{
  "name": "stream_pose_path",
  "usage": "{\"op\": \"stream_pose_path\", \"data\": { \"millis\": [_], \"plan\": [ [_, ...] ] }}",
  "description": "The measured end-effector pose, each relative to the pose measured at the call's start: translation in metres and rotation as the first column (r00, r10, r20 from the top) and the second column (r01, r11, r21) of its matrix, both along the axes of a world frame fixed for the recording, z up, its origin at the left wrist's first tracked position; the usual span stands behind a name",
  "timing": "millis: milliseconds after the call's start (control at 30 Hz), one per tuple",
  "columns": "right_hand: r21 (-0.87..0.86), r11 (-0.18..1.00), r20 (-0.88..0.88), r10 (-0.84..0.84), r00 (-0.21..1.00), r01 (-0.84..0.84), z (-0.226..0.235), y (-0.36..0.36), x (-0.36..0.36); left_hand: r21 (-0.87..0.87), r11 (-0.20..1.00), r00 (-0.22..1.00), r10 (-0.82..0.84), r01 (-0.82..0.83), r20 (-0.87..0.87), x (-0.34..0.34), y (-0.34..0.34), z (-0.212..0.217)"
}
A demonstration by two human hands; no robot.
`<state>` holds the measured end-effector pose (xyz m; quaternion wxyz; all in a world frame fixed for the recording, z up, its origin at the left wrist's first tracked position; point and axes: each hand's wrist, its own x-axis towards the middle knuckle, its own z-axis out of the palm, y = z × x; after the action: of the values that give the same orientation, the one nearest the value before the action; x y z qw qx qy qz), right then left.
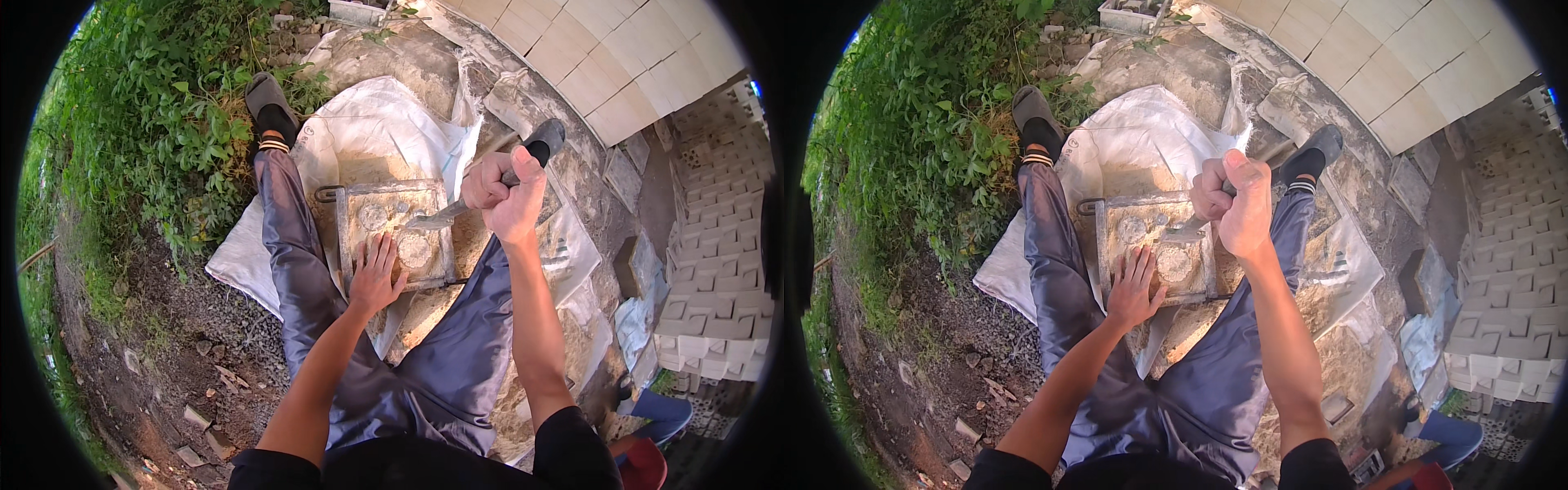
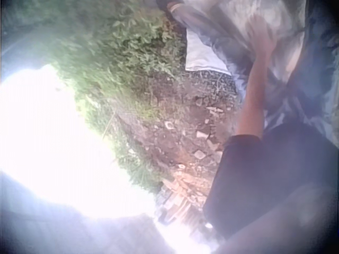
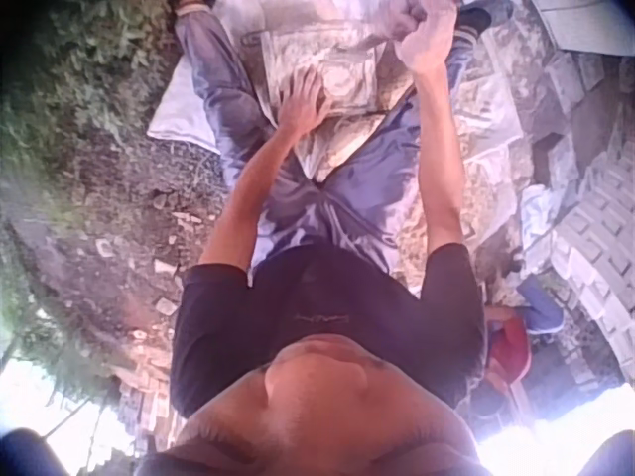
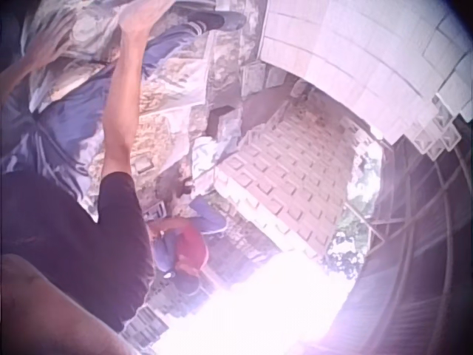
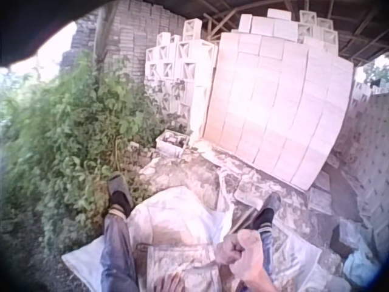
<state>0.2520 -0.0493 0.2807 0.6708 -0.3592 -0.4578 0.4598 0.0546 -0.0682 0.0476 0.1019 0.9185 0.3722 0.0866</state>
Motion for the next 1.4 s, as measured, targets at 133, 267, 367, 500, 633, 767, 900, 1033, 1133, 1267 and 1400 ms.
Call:
{"op": "stream_pose_path", "data": {
  "millis": [133,267,367,500,633,767,900,1033,1133,1267,1400],
  "plan": [
    [0.025,0.995,0.105,-0.097,0.990,0.095,-0.074,-0.005,0.000,0.000,1.000,1.000,-0.023,0.023,0.008,0.008,0.002,0.003],
    [0.032,0.990,0.102,-0.139,0.985,0.137,-0.071,-0.006,-0.004,0.000,1.000,1.000,-0.016,0.016,0.012,0.002,0.000,0.002],
    [0.004,0.999,-0.026,-0.052,0.998,0.052,-0.038,-0.005,0.004,0.018,1.000,0.998,-0.015,0.014,0.064,0.001,0.001,0.001],
    [0.031,0.999,0.025,0.009,1.000,-0.009,0.005,-0.008,0.006,0.041,0.999,1.000,-0.006,0.005,0.029,-0.001,0.000,-0.001],
    [0.122,0.991,0.058,-0.070,0.996,0.063,-0.086,-0.011,0.000,0.019,0.999,0.999,-0.043,0.042,0.021,0.003,-0.003,0.001],
    [0.023,0.987,0.079,-0.163,0.983,0.162,-0.072,-0.003,-0.014,0.016,1.000,1.000,-0.015,0.014,0.024,0.000,-0.003,-0.001],
    [0.048,0.993,-0.004,-0.111,0.994,0.111,-0.022,-0.004,-0.004,0.010,1.000,0.999,0.007,-0.007,0.045,-0.001,-0.001,-0.001],
    [0.064,0.991,0.078,-0.124,0.989,0.119,-0.056,-0.007,-0.005,0.029,0.999,0.998,-0.019,0.017,0.059,0.005,-0.001,0.000],
    [0.086,0.992,0.131,-0.107,0.986,0.096,-0.088,-0.015,-0.020,0.018,1.000,0.998,-0.012,0.011,0.066,0.003,-0.003,-0.002],
    [0.039,0.994,0.017,-0.106,0.994,0.105,-0.059,-0.005,-0.013,0.040,0.999,0.998,-0.002,-0.001,0.068,0.001,0.000,-0.002],
    [0.005,0.999,0.061,-0.054,0.997,0.054,-0.004,-0.009,-0.001,0.040,0.999,0.998,-0.002,-0.001,0.061,-0.002,-0.003,-0.004]
  ]
}}
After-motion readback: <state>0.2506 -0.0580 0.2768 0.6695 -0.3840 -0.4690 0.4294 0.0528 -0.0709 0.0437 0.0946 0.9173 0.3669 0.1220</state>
